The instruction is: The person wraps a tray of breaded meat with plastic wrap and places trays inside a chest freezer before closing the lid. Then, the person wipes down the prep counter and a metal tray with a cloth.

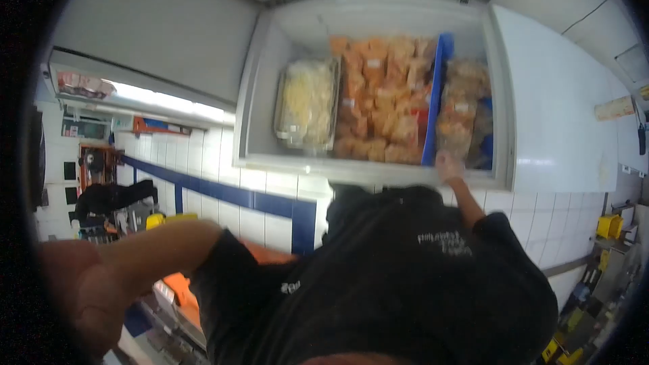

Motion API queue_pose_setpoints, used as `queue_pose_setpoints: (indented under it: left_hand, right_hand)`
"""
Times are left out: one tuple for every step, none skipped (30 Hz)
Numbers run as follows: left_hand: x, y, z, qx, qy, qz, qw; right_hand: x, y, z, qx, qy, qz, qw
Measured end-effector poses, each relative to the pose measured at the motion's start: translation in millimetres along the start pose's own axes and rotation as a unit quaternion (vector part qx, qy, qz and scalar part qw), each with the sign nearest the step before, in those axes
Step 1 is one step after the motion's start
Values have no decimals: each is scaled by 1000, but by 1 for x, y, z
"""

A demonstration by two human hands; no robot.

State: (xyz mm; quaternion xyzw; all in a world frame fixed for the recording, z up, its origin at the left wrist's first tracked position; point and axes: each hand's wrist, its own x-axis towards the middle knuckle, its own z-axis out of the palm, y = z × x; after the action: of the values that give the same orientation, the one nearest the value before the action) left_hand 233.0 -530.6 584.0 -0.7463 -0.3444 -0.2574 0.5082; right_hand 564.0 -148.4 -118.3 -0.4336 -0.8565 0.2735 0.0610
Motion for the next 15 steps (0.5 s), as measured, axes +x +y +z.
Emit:
queue_pose_setpoints:
  left_hand:
    - [2, -1, -5, 3, -9, 12, 1000]
    - [5, 9, -12, 26, -15, 22, 999]
    - [9, 18, -20, 47, -22, 29, 998]
    - [13, 29, -27, 63, -31, 32, 997]
    - [13, 37, -29, 71, -35, 21, 997]
    - [16, 42, -28, 68, -34, 10, 997]
    - [16, 44, -27, 71, -25, 5, 997]
    - [10, 35, -32, 70, -26, -3, 997]
    - [14, 39, -35, 72, -32, -5, 997]
    - [16, 39, -38, 72, -34, -8, 997]
    - [19, 39, -40, 72, -36, -7, 997]
    - [22, 39, -40, 69, -39, -4, 997]
    - [23, 40, -37, 66, -40, -3, 997]
    - [24, 42, -33, 63, -40, -3, 997]
    - [21, 45, -27, 64, -38, -5, 997]
  right_hand:
    - [10, 25, 15, -41, -57, 14, 997]
    - [23, 42, 17, -15, -88, -4, 996]
    - [24, 35, 4, -24, -91, -9, 996]
    - [27, 19, -15, -44, -75, -13, 996]
    - [22, 7, -32, -55, -60, -21, 996]
    - [18, -7, -51, -57, -39, -33, 997]
    - [21, -22, -72, -51, -12, -46, 998]
    - [35, -45, -91, -30, 14, -55, 998]
    - [51, -59, -108, 22, 39, -67, 997]
    - [67, -73, -125, 75, 63, -77, 992]
    - [85, -99, -153, 67, 85, -51, 993]
    - [103, -122, -194, 108, 54, -82, 989]
    - [119, -157, -235, 55, 109, -92, 988]
    - [168, -136, -243, 60, 169, -135, 975]
    - [183, -162, -281, 138, 179, -160, 961]
